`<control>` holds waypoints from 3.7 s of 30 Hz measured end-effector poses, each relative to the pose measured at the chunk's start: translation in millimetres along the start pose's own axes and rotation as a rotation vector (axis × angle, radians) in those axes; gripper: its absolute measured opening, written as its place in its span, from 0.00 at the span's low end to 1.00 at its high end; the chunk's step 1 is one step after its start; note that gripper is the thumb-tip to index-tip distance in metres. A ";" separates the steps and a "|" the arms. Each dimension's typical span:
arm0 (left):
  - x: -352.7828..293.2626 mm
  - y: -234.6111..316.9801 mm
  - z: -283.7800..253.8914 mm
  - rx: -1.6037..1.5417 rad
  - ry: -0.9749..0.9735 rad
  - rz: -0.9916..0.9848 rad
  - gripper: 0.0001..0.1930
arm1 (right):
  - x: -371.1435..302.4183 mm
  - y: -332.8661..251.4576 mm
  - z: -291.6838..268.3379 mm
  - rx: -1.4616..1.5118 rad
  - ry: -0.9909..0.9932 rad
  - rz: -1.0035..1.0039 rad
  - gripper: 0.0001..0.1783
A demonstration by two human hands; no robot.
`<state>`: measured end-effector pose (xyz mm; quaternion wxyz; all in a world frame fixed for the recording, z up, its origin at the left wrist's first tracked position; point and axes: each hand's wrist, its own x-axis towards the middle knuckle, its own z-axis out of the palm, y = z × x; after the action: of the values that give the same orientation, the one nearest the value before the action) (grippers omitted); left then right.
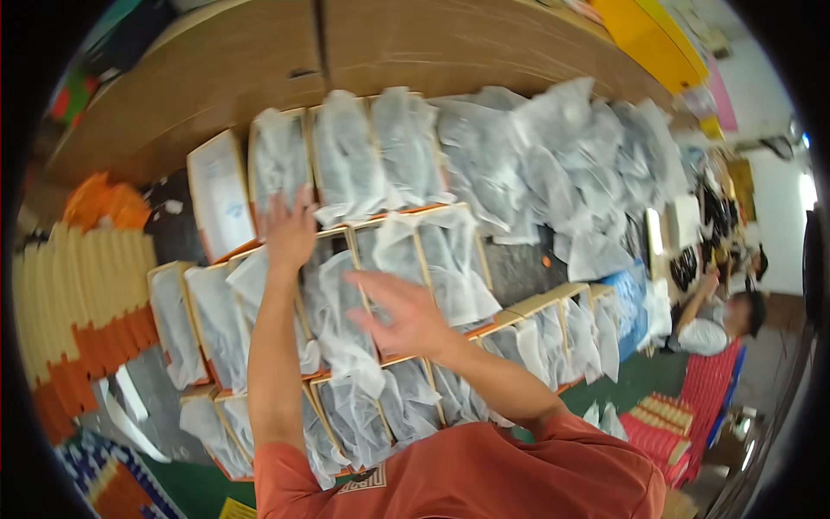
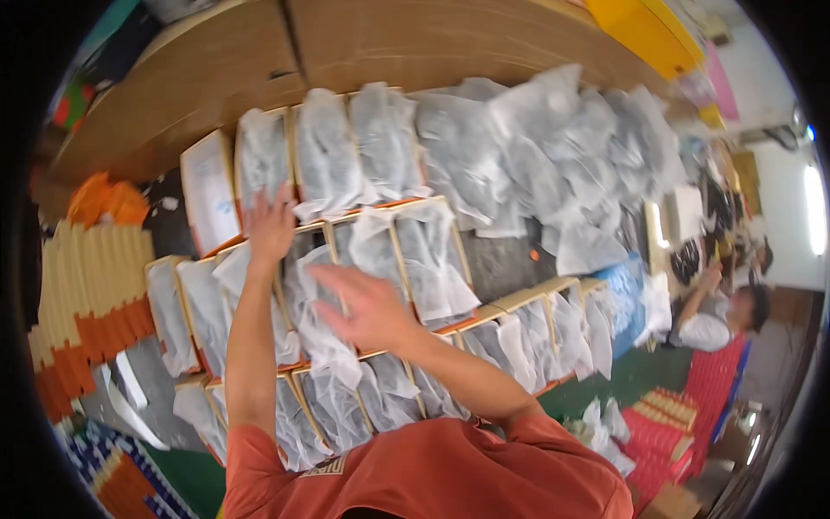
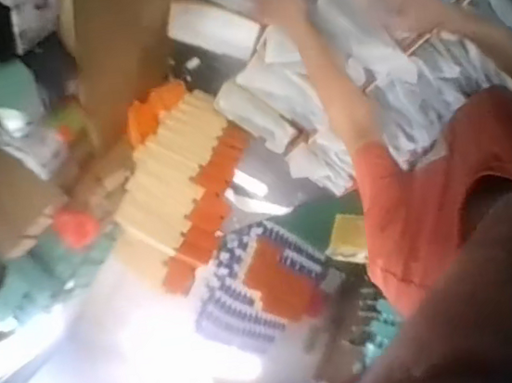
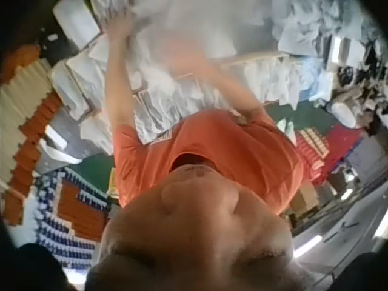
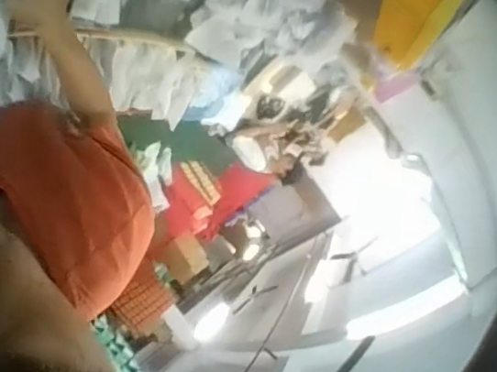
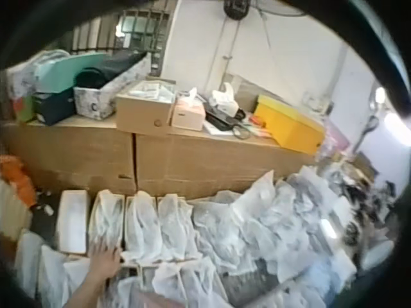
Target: The person places white tissue paper into multiple small orange and white cardboard boxes arranged on a table. The person then picks up the filled boxes and stacks them on the table.
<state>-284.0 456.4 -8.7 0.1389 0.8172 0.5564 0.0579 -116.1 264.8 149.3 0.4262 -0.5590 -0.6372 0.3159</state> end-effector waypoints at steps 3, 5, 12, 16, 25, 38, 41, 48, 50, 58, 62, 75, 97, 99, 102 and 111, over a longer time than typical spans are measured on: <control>-51.7 38.9 -21.3 -0.355 0.240 0.059 0.26 | -58.8 121.5 -88.9 -0.363 0.415 0.343 0.21; -106.1 78.0 -29.0 -0.380 0.272 0.042 0.24 | -74.4 190.3 -161.7 -0.579 0.516 0.481 0.22; -258.8 233.7 -13.3 -0.884 -0.099 -0.050 0.21 | -12.5 255.2 -188.0 -0.673 0.138 0.635 0.32; -266.1 311.3 3.5 -1.366 -0.250 -0.376 0.24 | -59.9 244.5 -182.5 -0.378 0.432 0.542 0.29; -161.9 371.7 145.6 -1.711 -0.448 -0.906 0.22 | -195.1 177.5 -368.0 0.293 -0.178 0.415 0.34; -269.6 414.3 -34.2 -0.906 -0.519 -0.144 0.22 | -164.7 345.0 -594.9 -0.840 0.865 0.498 0.25; -269.8 425.7 -91.9 -1.475 0.009 -0.309 0.22 | -208.0 296.6 -443.6 -0.015 0.956 0.505 0.26; -330.2 330.9 -69.2 -2.159 -0.393 -0.587 0.26 | -257.4 109.1 -258.3 0.995 0.602 0.700 0.22; -350.3 293.7 -24.6 -2.385 -0.772 -0.622 0.27 | -288.8 160.9 -247.4 0.995 0.681 0.676 0.25; -373.3 157.6 -44.8 -2.661 -0.558 -0.802 0.27 | -232.6 60.4 -100.3 1.292 0.365 0.691 0.28; -309.0 56.1 -65.6 -2.228 -0.342 -0.766 0.30 | -107.1 96.5 22.3 0.964 0.215 0.850 0.22; -5.9 -135.0 -47.6 -0.024 0.003 -0.039 0.35 | 63.6 -78.7 117.8 0.179 -0.069 0.078 0.29; -339.4 -161.9 -603.3 0.298 1.150 -0.319 0.19 | -334.8 -10.2 54.5 -0.054 0.008 0.346 0.22; -357.0 -60.8 -581.7 0.293 1.337 -0.199 0.18 | -342.2 -20.1 45.1 0.012 0.077 0.364 0.19; -408.4 50.9 -483.0 0.201 1.285 -0.071 0.15 | -325.3 -55.1 61.7 0.422 0.088 0.448 0.21; -509.5 104.6 -169.0 -0.871 -0.025 0.057 0.13 | -317.7 -116.2 150.8 1.356 0.119 0.424 0.46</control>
<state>-423.3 -23.5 213.6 0.4756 0.6979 0.4557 0.2813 -299.0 -56.3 125.2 0.6436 -0.2988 -0.1536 0.6877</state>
